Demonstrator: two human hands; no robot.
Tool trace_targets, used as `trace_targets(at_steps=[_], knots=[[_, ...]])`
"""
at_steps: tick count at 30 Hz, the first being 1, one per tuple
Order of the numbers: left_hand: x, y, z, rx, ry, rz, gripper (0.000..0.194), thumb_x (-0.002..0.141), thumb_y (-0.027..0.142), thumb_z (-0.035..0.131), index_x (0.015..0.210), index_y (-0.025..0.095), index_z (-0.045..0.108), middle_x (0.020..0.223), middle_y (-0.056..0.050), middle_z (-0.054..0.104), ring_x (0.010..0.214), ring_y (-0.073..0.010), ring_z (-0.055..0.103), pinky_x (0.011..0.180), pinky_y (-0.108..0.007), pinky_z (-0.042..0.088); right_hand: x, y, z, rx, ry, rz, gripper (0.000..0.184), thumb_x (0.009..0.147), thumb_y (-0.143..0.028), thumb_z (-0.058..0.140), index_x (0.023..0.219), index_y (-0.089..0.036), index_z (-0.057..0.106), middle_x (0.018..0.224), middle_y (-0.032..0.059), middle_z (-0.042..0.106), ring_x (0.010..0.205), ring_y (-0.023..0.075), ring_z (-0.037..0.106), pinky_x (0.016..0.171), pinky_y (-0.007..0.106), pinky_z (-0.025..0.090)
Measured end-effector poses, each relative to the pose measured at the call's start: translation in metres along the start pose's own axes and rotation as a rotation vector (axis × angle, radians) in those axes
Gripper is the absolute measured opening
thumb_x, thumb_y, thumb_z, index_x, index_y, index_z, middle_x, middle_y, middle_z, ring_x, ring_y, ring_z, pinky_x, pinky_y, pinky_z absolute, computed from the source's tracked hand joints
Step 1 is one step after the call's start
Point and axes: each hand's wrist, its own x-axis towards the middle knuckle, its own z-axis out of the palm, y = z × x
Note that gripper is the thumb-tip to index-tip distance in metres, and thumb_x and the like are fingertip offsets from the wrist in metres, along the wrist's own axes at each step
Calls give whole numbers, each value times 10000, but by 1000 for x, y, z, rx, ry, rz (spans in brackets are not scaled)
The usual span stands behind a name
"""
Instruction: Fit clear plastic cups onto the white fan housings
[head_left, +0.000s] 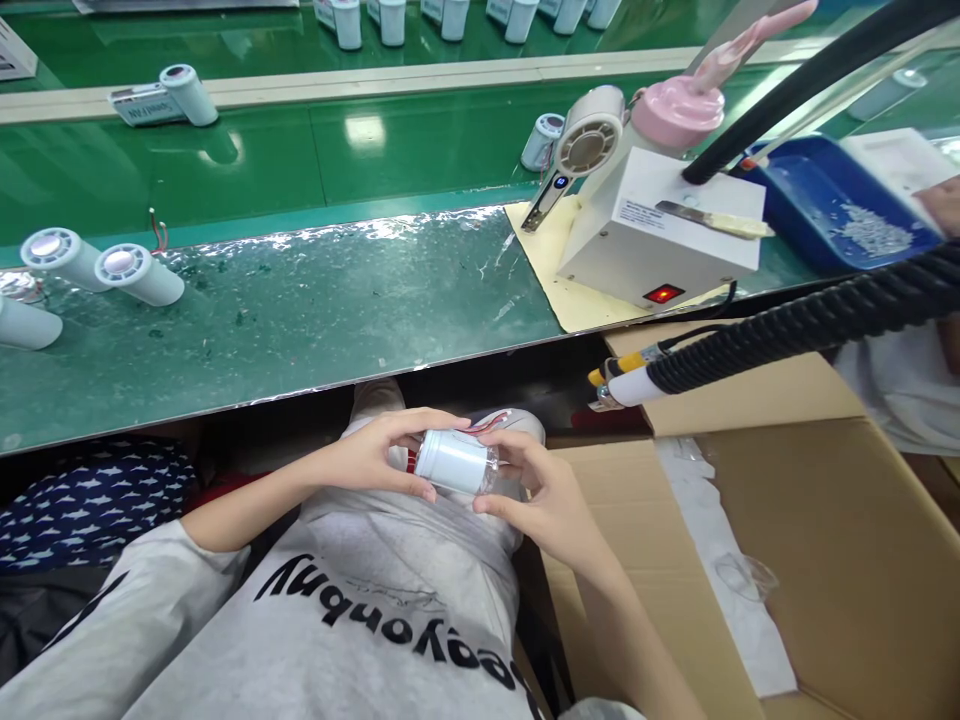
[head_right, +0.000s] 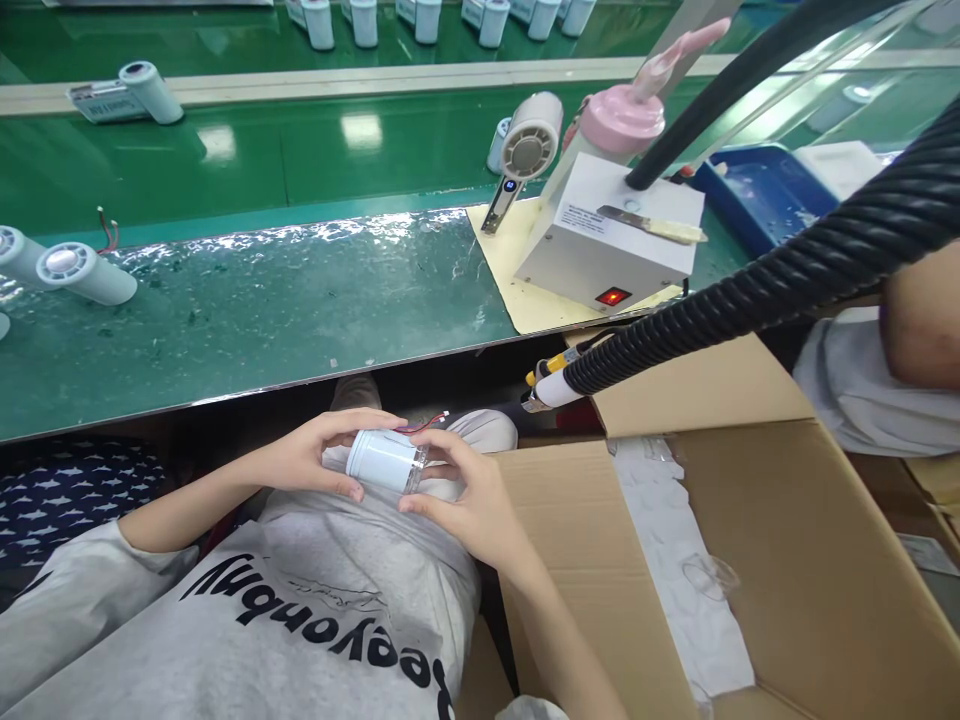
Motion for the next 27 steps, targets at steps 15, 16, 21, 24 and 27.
trace_targets(at_steps=[15, 16, 21, 24, 27], knots=[[-1, 0, 2, -13, 0, -43, 751, 728, 319, 926, 1426, 282, 653, 1461, -125, 647, 1331, -328, 632, 1092, -460, 552, -2, 11, 1, 187, -16, 199, 581, 749, -594, 895, 1156, -262, 646, 1022, 64, 731, 787, 197, 711, 643, 293, 609], [-1, 1, 3, -19, -1, -48, 752, 722, 309, 927, 1423, 282, 656, 1457, -124, 650, 1329, -327, 633, 1095, -462, 552, -2, 13, 1, 182, -14, 197, 580, 754, -604, 885, 1155, -260, 644, 1016, 65, 734, 777, 197, 709, 636, 295, 603], [3, 2, 6, -64, 6, -98, 718, 718, 260, 917, 1392, 255, 670, 1421, -121, 674, 1286, -312, 660, 1091, -448, 555, -3, 20, 7, 155, 12, 148, 575, 792, -647, 836, 1164, -264, 623, 1026, 73, 753, 782, 211, 721, 636, 308, 600], [7, 1, 8, -108, 33, -146, 667, 726, 267, 901, 1352, 224, 674, 1374, -123, 684, 1225, -295, 679, 1040, -410, 574, -13, 23, 6, 108, 141, 103, 518, 855, -638, 779, 1183, -270, 620, 1078, 87, 761, 906, 251, 751, 705, 342, 634], [13, -5, 7, -164, 99, -216, 620, 749, 303, 876, 1317, 203, 649, 1253, -107, 697, 1092, -257, 699, 940, -363, 592, -56, 27, -16, -32, 570, 95, 480, 882, -629, 731, 1173, -267, 611, 1141, 107, 744, 1041, 311, 748, 820, 444, 654]])
